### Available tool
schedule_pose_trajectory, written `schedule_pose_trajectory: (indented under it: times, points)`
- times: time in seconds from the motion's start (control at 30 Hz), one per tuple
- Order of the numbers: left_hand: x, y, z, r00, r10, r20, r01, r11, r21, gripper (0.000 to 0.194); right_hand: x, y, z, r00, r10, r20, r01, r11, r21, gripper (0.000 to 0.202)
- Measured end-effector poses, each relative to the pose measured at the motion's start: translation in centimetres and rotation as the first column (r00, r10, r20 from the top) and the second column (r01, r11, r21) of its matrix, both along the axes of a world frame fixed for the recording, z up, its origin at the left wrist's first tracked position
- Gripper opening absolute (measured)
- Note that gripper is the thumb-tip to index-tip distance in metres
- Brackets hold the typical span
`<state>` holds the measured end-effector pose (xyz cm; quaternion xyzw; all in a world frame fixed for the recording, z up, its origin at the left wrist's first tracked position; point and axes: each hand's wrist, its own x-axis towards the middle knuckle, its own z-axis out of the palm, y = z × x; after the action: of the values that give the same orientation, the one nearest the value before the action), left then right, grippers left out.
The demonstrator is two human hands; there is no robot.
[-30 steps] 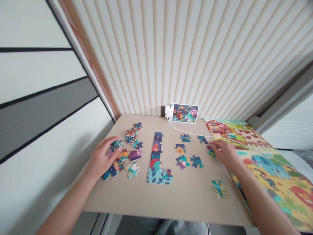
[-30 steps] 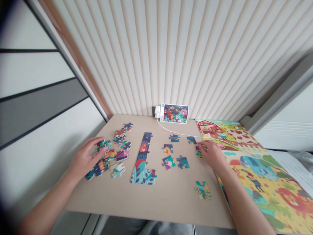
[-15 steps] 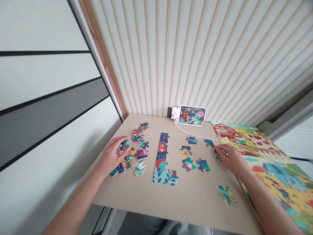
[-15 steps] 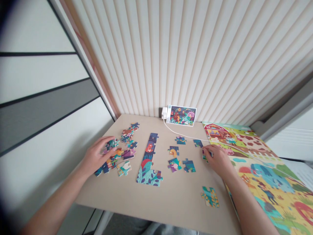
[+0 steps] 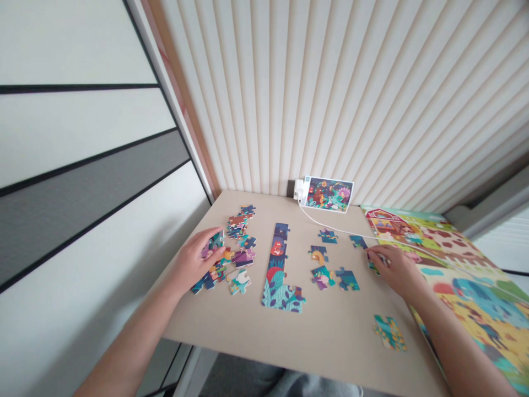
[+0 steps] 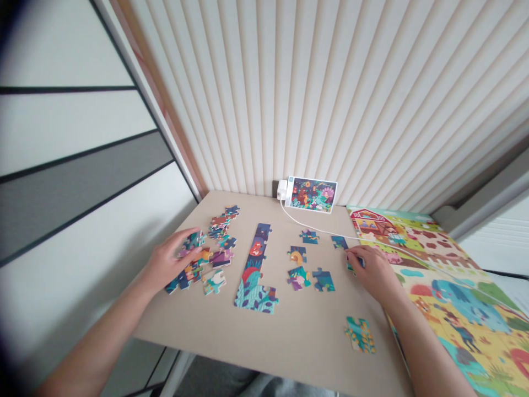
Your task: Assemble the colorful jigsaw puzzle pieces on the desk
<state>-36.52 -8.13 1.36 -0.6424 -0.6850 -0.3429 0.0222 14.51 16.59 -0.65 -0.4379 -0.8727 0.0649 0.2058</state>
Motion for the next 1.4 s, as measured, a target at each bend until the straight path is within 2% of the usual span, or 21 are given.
schedule_pose_trajectory:
  times: [0.1, 0.27, 0.33, 0.47, 0.57, 0.77, 1.0, 1.4]
  points:
    - [0.2, 0.5, -0.3, 0.998, -0.063, 0.006, 0.064, 0.997, -0.049, 0.048, 0.1, 0.2, -0.3, 1.0, 0.004, 0.001, -0.004, 1.0, 0.005, 0.033]
    - [0.7, 2.8, -0.1, 0.983, -0.181, -0.026, 0.179, 0.982, -0.061, 0.053, 0.1, 0.5, -0.8, 0.999, 0.021, 0.028, -0.022, 1.0, 0.014, 0.034]
    - [1.0, 3.3, 0.0, 0.972, -0.219, -0.091, 0.212, 0.974, -0.08, 0.046, 0.0, 0.5, -0.9, 0.999, 0.022, 0.032, -0.022, 0.999, 0.023, 0.035]
    - [1.7, 3.0, -0.1, 0.94, -0.288, -0.184, 0.25, 0.947, -0.202, 0.031, 0.0, 0.4, -0.8, 0.999, 0.024, 0.039, -0.024, 0.999, 0.021, 0.035]
    - [2.1, 2.7, -0.3, 0.944, -0.281, -0.174, 0.24, 0.945, -0.223, 0.032, -0.1, 0.4, -0.7, 0.998, 0.028, 0.05, -0.029, 0.999, 0.022, 0.034]
    - [2.3, 2.7, 0.0, 0.946, -0.306, -0.107, 0.283, 0.941, -0.183, 0.03, -0.1, 0.3, -0.6, 0.998, 0.029, 0.047, -0.03, 0.999, 0.023, 0.033]
    - [1.6, 2.3, 0.1, 0.99, -0.134, 0.047, 0.133, 0.991, 0.02, 0.033, 0.0, 0.3, -0.5, 0.999, 0.028, 0.04, -0.029, 0.999, 0.021, 0.034]
    - [1.0, 2.3, -1.6, 0.984, -0.154, -0.092, 0.159, 0.986, 0.053, 0.039, -0.3, -0.1, -0.1, 0.999, 0.038, 0.014, -0.038, 0.999, 0.018, 0.035]
